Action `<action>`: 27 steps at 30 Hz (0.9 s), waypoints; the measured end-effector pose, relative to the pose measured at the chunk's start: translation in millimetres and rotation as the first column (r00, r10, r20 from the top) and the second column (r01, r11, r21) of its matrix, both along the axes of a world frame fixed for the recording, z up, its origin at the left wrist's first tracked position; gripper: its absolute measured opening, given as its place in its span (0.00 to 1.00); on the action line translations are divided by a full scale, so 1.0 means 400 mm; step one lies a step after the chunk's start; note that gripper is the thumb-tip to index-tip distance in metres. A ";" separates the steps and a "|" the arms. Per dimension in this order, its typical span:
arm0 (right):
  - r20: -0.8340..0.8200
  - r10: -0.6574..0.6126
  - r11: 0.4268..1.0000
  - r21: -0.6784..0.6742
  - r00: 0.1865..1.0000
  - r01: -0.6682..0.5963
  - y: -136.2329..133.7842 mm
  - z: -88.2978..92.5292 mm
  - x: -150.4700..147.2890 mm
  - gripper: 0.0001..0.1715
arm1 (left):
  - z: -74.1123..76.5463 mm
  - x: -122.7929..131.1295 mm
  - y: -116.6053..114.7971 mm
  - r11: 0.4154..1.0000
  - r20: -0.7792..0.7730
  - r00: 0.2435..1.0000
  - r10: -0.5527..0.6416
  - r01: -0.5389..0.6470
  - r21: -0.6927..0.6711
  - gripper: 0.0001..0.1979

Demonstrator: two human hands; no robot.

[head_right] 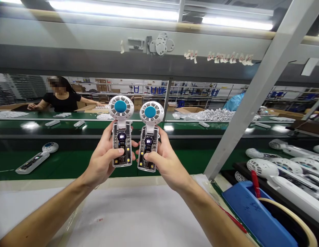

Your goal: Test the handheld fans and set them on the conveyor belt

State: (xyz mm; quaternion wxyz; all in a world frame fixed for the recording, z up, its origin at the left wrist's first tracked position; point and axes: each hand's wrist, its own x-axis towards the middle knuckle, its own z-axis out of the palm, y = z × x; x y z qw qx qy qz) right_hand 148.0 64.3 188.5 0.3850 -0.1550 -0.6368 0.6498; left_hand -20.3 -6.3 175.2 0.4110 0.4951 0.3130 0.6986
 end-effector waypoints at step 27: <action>-0.053 0.031 0.999 -0.014 0.998 -0.032 0.003 -0.001 -0.006 0.33 | -0.005 0.007 0.003 0.999 -0.014 1.000 0.004 -0.004 0.036 0.42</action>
